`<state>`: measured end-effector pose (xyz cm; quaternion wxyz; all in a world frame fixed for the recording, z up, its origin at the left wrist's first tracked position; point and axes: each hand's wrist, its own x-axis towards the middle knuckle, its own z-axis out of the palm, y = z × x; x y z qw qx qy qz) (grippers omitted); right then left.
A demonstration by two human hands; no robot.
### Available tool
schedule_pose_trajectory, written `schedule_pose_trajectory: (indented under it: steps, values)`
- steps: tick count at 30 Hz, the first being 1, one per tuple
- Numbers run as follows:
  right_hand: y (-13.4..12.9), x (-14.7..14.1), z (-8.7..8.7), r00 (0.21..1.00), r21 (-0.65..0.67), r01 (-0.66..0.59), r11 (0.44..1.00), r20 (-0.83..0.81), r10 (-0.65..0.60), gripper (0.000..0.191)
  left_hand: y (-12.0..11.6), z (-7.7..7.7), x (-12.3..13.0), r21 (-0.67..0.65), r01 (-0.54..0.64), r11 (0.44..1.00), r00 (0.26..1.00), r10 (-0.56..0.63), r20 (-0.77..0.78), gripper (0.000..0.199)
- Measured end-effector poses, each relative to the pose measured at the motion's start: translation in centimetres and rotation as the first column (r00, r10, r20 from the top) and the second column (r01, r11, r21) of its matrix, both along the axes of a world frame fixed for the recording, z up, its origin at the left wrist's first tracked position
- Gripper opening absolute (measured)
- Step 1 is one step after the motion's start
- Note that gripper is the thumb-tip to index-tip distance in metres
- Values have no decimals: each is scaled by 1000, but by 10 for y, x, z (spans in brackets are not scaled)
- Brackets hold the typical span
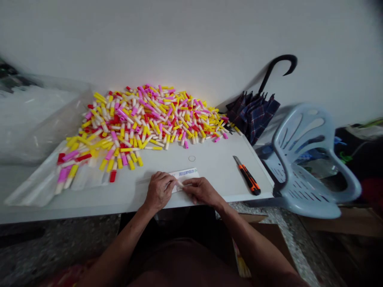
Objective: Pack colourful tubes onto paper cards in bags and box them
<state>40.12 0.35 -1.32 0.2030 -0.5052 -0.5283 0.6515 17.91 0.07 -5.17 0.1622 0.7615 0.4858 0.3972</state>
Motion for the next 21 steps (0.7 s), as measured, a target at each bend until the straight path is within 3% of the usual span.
schedule_pose_trajectory:
  steps: [3,7,12,16,18,20,21]
  values:
    - [-7,-3,-2,999,-43,47,998,6,-47,27,-2,2,0,21,-10,1000,1000,10,-23,16]
    - [-5,-5,0,997,-223,-63,973,-60,51,41,-5,6,3,45,-17,999,996,21,-89,17]
    - [1,-15,9,981,-302,-173,937,-141,136,43,-7,10,2,53,-32,998,993,38,-108,19]
    - [10,-6,19,944,-376,-324,868,-189,271,56,-7,11,-4,36,-37,999,993,41,-110,18]
    - [26,4,25,968,-291,-252,923,-68,243,54,-7,12,-5,22,-25,999,991,28,-128,18]
    - [52,12,30,988,-27,-43,999,149,47,43,-7,11,-4,20,-27,999,989,30,-147,17]
    - [68,12,31,961,147,65,987,256,-101,38,-8,11,-3,25,-38,999,987,42,-153,18]
